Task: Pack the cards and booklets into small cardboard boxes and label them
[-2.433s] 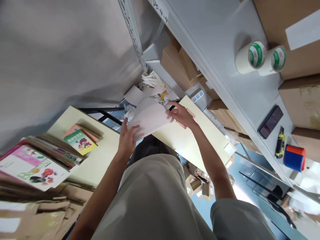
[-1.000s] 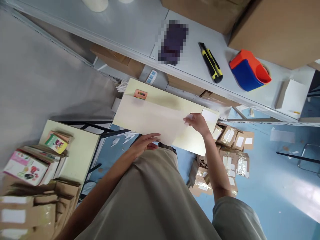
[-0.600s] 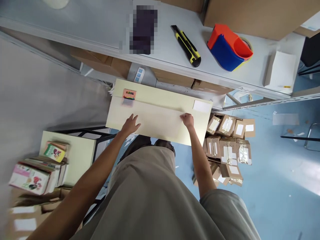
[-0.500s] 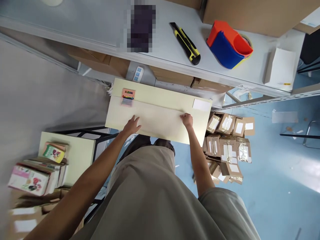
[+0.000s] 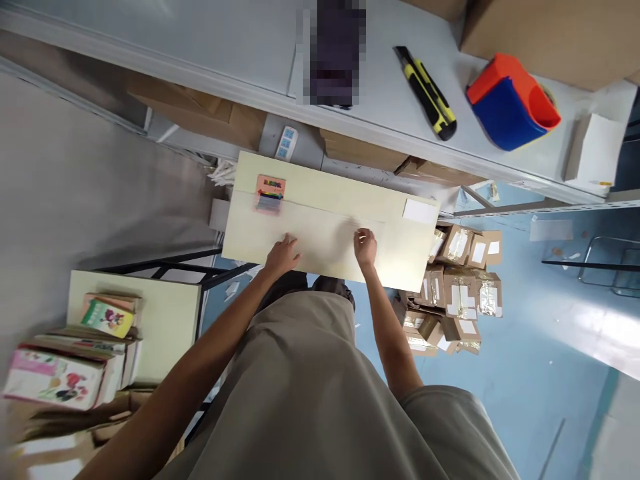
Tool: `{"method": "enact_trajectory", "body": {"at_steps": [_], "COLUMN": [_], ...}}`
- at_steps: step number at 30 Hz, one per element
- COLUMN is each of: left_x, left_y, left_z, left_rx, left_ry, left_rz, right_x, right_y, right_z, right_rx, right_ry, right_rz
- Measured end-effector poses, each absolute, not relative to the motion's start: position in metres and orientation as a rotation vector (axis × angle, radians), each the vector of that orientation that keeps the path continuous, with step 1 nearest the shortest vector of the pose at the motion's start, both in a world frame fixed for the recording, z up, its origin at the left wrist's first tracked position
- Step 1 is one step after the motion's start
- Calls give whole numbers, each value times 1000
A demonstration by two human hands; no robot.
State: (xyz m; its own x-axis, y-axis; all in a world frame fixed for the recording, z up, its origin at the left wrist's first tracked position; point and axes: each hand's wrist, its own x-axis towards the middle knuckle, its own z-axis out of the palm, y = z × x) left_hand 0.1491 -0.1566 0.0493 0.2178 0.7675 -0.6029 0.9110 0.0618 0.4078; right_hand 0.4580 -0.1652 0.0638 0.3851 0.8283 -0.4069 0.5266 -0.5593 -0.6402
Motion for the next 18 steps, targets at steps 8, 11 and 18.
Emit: {"method": "enact_trajectory", "body": {"at_steps": [8, 11, 18], "left_x": [76, 55, 23], "left_y": [-134, -127, -67], "left_z": [25, 20, 37], "left_rx": [944, 743, 1151], "left_ry": [1405, 1330, 1541], "left_rz": [298, 415, 285], "right_x": [264, 221, 191], "right_y": [-128, -109, -92], "right_z": [41, 30, 18], "right_rx": [-1948, -2003, -2130], "right_ry": [-1080, -1018, -615], "right_rz": [1633, 1605, 1568]}}
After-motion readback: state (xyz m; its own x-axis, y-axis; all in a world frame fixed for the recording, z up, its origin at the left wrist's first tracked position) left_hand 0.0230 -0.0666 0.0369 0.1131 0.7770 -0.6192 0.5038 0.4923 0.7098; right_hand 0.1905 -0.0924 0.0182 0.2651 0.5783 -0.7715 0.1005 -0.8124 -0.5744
